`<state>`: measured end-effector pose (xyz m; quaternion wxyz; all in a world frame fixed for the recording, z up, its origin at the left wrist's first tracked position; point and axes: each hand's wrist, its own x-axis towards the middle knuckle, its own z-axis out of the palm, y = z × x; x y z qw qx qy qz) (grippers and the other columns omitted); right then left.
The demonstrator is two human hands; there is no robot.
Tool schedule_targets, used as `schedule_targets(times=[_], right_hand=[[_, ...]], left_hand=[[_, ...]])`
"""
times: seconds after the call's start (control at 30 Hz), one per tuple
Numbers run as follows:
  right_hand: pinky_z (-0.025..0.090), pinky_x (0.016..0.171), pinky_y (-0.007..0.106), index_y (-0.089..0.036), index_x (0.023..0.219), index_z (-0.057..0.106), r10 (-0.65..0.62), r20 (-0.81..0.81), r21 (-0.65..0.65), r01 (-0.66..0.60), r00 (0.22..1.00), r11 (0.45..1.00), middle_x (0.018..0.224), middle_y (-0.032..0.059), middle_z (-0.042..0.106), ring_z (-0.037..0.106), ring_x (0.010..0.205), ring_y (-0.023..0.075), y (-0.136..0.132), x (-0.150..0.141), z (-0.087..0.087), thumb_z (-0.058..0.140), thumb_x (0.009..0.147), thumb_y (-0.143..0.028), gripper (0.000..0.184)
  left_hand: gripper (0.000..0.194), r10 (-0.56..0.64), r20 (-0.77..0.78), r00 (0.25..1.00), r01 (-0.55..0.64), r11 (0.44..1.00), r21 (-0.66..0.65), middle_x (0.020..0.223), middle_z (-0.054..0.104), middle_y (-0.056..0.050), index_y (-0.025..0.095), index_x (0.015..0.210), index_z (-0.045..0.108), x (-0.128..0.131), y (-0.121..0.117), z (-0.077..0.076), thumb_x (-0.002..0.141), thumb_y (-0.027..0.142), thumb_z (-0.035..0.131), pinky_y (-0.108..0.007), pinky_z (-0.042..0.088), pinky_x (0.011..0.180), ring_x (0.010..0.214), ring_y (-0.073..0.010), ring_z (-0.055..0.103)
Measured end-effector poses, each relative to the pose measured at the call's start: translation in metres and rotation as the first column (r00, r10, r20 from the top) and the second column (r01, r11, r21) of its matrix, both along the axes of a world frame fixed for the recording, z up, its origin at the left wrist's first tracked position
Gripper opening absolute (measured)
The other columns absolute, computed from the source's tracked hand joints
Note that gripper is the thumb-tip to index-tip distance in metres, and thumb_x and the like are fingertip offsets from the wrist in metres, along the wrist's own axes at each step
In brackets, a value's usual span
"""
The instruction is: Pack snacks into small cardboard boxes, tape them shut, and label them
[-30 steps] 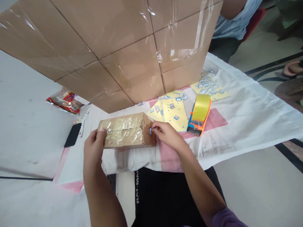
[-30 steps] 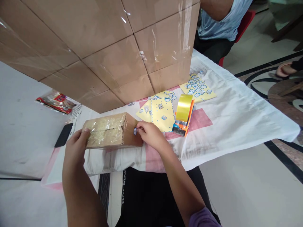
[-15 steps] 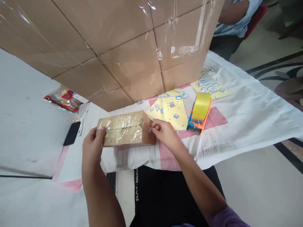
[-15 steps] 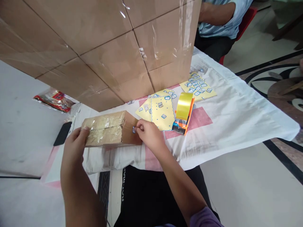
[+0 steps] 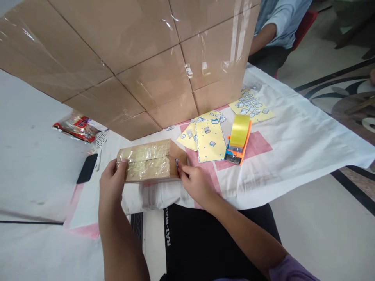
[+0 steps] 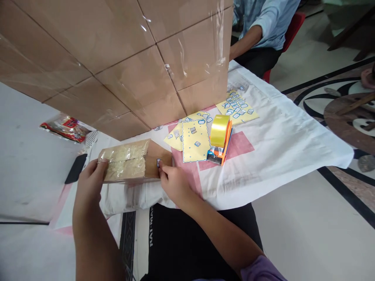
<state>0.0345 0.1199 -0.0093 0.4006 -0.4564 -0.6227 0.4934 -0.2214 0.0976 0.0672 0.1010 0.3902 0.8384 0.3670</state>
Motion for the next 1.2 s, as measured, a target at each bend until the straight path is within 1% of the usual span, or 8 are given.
schedule_targets(times=[0.1,0.3,0.5,0.67,0.8,0.93,1.07,1.2], right_hand=[[0.033,0.053,0.027,-0.020,0.078,0.078,0.010,-0.076,-0.016,-0.011,0.997,1.000,0.070,0.0026,0.073,0.056,0.057,0.0146,0.007,0.002,-0.001,0.054,0.098,-0.034,0.035],[0.040,0.058,0.025,-0.022,0.082,0.075,-0.041,-0.149,-0.007,0.040,0.988,0.999,0.063,-0.0032,0.061,0.054,0.061,0.0136,0.023,0.006,-0.011,0.064,0.088,-0.029,0.014],[0.046,0.062,0.026,-0.023,0.087,0.073,-0.075,-0.203,-0.019,0.072,0.976,0.997,0.073,-0.0017,0.068,0.061,0.066,0.0147,0.019,0.006,-0.010,0.061,0.088,-0.026,0.013],[0.046,0.073,0.029,-0.024,0.095,0.077,0.080,0.117,0.072,-0.089,0.990,0.993,0.086,0.0007,0.075,0.067,0.080,0.0173,0.033,0.047,0.010,0.063,0.087,-0.018,0.016],[0.042,0.075,0.031,-0.021,0.089,0.076,0.229,0.464,0.112,-0.313,0.856,0.943,0.084,0.0035,0.070,0.063,0.087,0.0212,0.037,0.055,0.014,0.070,0.084,-0.017,0.009],[0.041,0.074,0.033,-0.018,0.079,0.070,0.264,0.573,0.110,-0.393,0.775,0.913,0.087,0.0071,0.069,0.062,0.090,0.0230,0.029,0.038,0.009,0.068,0.085,-0.016,0.007],[0.043,0.074,0.032,-0.020,0.076,0.071,0.290,0.367,0.044,-0.328,0.884,0.944,0.085,0.0055,0.071,0.064,0.086,0.0206,0.030,0.035,0.010,0.061,0.084,-0.009,0.016],[0.048,0.070,0.029,-0.020,0.082,0.072,0.149,-0.268,-0.214,-0.210,0.952,0.954,0.080,0.0022,0.073,0.065,0.074,0.0161,0.041,0.034,0.016,0.063,0.085,-0.025,0.010]], left_hand=[[0.038,-0.017,0.035,0.999,0.016,0.999,0.040,0.086,0.067,0.001,0.021,0.100,0.072,0.001,0.000,0.000,0.085,0.053,0.062,-0.029,0.041,0.073,0.083,-0.0183,0.056],[0.040,-0.015,0.107,0.994,0.007,0.997,0.071,0.089,0.068,-0.001,0.019,0.103,0.073,-0.001,-0.002,-0.001,0.083,0.052,0.064,-0.027,0.042,0.071,0.084,-0.0183,0.058],[0.038,0.008,0.122,0.992,-0.018,0.996,0.084,0.088,0.069,0.000,0.019,0.099,0.074,0.001,-0.002,-0.001,0.081,0.052,0.066,-0.026,0.041,0.069,0.081,-0.0165,0.056],[0.039,0.028,0.137,0.990,-0.041,0.995,0.093,0.084,0.066,0.001,0.018,0.101,0.074,0.003,-0.002,-0.002,0.081,0.051,0.066,-0.024,0.040,0.066,0.077,-0.0150,0.055],[0.036,0.022,0.103,0.994,-0.032,0.995,0.097,0.083,0.066,0.002,0.018,0.097,0.074,0.003,-0.003,-0.004,0.082,0.051,0.065,-0.024,0.040,0.066,0.077,-0.0148,0.053],[0.036,0.027,0.106,0.994,-0.037,0.994,0.100,0.081,0.063,0.002,0.018,0.094,0.073,0.003,-0.003,-0.003,0.083,0.051,0.066,-0.024,0.039,0.064,0.074,-0.0143,0.052],[0.033,0.025,0.114,0.993,-0.036,0.994,0.103,0.079,0.061,0.003,0.018,0.090,0.071,0.007,-0.004,-0.001,0.082,0.050,0.066,-0.024,0.039,0.064,0.073,-0.0141,0.050],[0.032,0.029,0.103,0.994,-0.041,0.993,0.111,0.074,0.055,0.004,0.017,0.083,0.067,0.011,-0.005,0.000,0.083,0.049,0.065,-0.024,0.036,0.061,0.071,-0.0128,0.046]])
